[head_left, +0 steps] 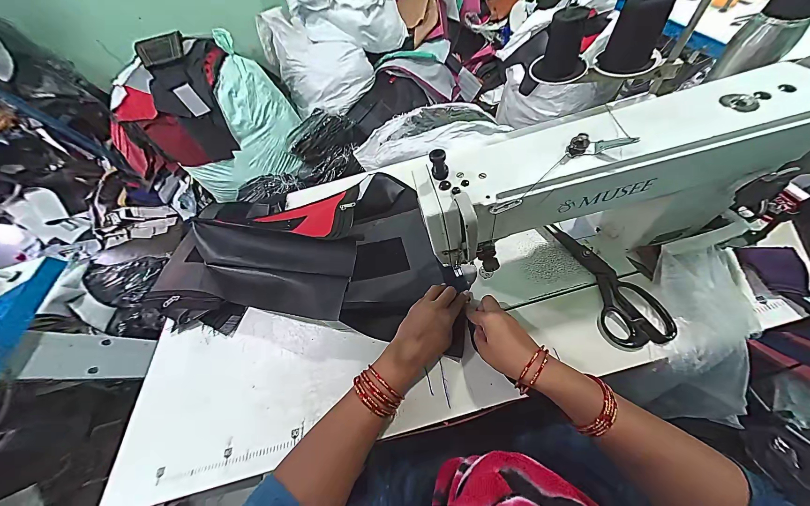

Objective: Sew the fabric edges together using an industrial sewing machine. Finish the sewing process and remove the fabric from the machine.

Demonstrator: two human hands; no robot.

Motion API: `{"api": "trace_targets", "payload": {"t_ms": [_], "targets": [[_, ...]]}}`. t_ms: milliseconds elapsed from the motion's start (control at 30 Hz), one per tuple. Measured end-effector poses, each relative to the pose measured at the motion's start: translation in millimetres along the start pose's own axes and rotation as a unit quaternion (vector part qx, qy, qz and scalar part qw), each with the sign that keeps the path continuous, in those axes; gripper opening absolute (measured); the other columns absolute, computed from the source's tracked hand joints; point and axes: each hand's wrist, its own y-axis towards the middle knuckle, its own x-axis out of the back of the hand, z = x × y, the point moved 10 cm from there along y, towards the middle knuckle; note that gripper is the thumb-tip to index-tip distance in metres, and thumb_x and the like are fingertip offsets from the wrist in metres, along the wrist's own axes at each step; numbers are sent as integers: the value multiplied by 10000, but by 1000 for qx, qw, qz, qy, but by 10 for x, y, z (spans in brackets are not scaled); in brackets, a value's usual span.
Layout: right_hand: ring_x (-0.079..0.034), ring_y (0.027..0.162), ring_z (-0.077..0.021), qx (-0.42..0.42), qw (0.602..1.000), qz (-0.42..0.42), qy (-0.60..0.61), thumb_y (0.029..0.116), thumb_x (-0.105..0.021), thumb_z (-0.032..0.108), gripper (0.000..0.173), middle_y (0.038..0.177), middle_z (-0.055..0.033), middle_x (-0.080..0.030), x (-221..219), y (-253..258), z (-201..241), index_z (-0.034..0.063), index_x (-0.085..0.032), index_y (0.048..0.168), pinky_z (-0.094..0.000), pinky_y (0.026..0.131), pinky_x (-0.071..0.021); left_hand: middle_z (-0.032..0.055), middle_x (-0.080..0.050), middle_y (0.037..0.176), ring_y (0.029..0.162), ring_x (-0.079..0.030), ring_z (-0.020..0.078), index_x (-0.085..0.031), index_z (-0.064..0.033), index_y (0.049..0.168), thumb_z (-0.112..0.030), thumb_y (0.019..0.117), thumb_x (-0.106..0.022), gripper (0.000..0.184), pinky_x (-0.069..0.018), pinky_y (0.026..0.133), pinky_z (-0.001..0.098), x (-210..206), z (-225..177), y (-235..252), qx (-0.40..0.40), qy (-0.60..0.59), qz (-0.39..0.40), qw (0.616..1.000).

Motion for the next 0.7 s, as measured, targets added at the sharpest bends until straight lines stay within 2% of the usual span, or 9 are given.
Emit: {"api": "trace_targets", "payload": {"t_ms": [200, 433, 567, 700], "targets": [[-615, 1075, -321, 12, 1000, -4, 21, 1003, -448, -7, 394, 1297, -259, -522, 17, 10, -12, -53, -595, 1365, -387, 950, -512, 195, -723, 1104, 1076, -696, 393, -747, -9, 1175, 44, 844, -570, 379, -592, 881, 457, 6, 9, -18, -11, -3, -26, 1000], [-595, 1118, -322, 25, 999, 3, 27, 1009, -446, -6, 397, 1291, -263, -527, 63, 57, 5, -59, -583, 1377, -376, 981, -491, 209, -723, 1138, 1092, -698, 399, -751, 1, 1167, 53, 824, -560, 396, -593, 887, 471, 8, 55, -4, 11, -7, -37, 999], [-572, 1200, -351, 16, 999, 13, 27, 1024, -440, 7, 413, 1360, -283, -501, 135, 144, 24, -44, -552, 1419, -399, 1035, -473, 219, -707, 1190, 1148, -672, 408, -734, 2, 1205, 57, 862, -561, 388, -578, 920, 494, -21, 147, 84, 55, -17, 4, 998], [-557, 1252, -356, 10, 999, 17, 27, 1018, -447, -4, 439, 1406, -285, -485, 190, 239, 21, -31, -527, 1449, -413, 1059, -466, 207, -702, 1213, 1172, -661, 394, -734, -16, 1222, 44, 876, -556, 394, -566, 951, 481, -14, 228, 137, 74, -23, 0, 997]]}}
